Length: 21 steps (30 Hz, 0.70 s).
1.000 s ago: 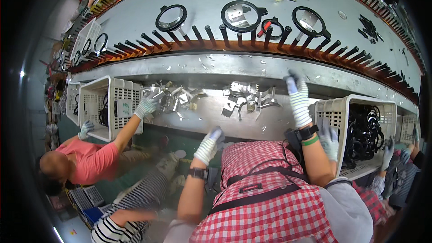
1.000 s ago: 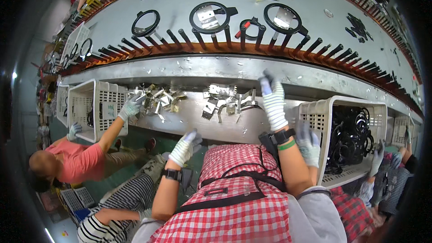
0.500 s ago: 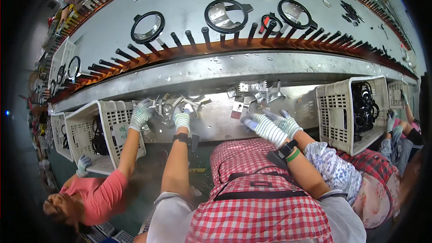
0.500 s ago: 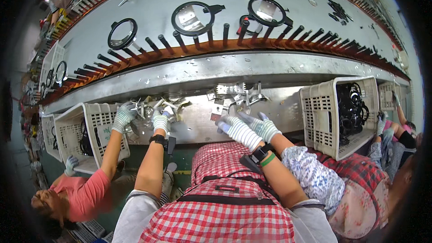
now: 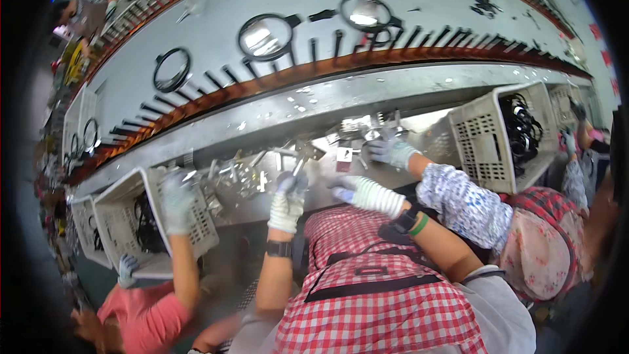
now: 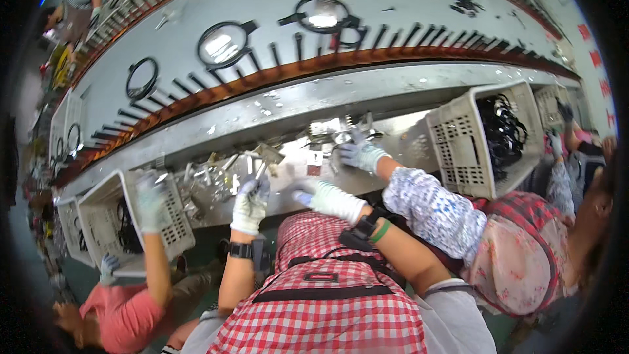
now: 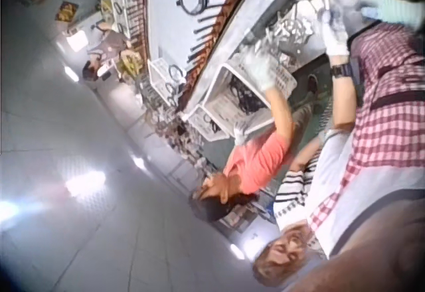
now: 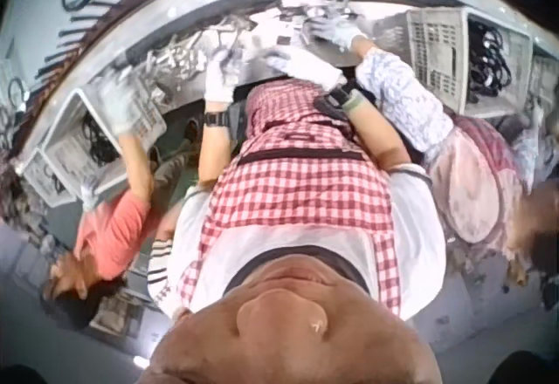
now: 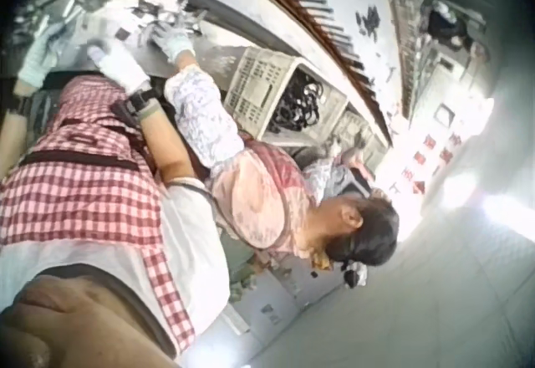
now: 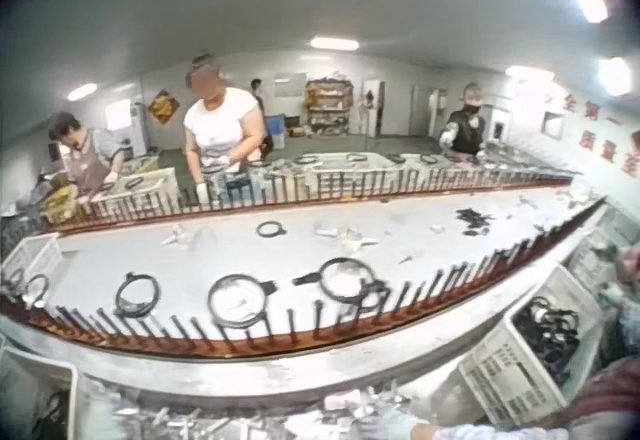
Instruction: Assembling the frames, lenses, and metal brackets of magnifying glasses on a production line.
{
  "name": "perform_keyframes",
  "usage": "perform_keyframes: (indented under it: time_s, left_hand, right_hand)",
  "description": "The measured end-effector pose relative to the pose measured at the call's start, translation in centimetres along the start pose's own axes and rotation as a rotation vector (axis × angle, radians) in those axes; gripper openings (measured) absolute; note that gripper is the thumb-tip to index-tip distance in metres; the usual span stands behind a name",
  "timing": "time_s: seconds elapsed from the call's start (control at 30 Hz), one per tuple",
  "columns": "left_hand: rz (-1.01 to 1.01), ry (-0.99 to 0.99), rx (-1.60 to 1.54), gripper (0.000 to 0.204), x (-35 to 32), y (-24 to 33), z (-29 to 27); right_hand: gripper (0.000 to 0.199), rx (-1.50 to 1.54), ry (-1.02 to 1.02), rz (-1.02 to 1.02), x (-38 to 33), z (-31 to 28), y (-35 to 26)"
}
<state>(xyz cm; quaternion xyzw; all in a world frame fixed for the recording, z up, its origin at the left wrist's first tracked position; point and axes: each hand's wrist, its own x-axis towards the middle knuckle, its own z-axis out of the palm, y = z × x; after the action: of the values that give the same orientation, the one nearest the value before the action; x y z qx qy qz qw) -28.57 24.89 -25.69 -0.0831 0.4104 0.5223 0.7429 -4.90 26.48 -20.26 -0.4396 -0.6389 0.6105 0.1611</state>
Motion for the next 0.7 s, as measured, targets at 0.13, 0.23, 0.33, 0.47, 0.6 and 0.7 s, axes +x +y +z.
perform_keyframes:
  time_s: [0.13, 0.23, 0.33, 0.47, 0.6, 0.7]
  left_hand:
    - [-0.094, -0.163, 0.254, 0.027, -1.9, 1.3, 3.0]
    - [-0.056, -0.263, 0.552, 0.044, -0.8, 1.5, 3.6]
    - [-0.056, -0.256, 0.744, 0.039, -1.3, 1.0, 6.7]
    - [-0.093, -0.266, 0.577, 0.03, 0.9, -2.0, 5.5]
    - [-0.065, 0.049, 0.553, 0.031, 5.3, -1.3, 2.8]
    - [0.095, 0.319, 0.602, 0.035, 10.3, -2.6, -0.4]
  right_hand:
    - [0.059, 0.283, 0.195, -0.009, 3.2, 1.0, -3.0]
    - [0.041, 0.279, 0.265, 0.014, 4.3, 0.7, -4.0]
    - [0.036, 0.031, 0.33, 0.036, 4.4, 0.4, -3.5]
    - [0.038, -0.138, 0.282, 0.021, 1.4, -1.0, -2.7]
    - [0.044, -0.015, 0.159, 0.131, -0.4, -1.3, -0.3]
    - [0.048, 0.114, 0.168, 0.174, -0.2, -0.3, 2.6]
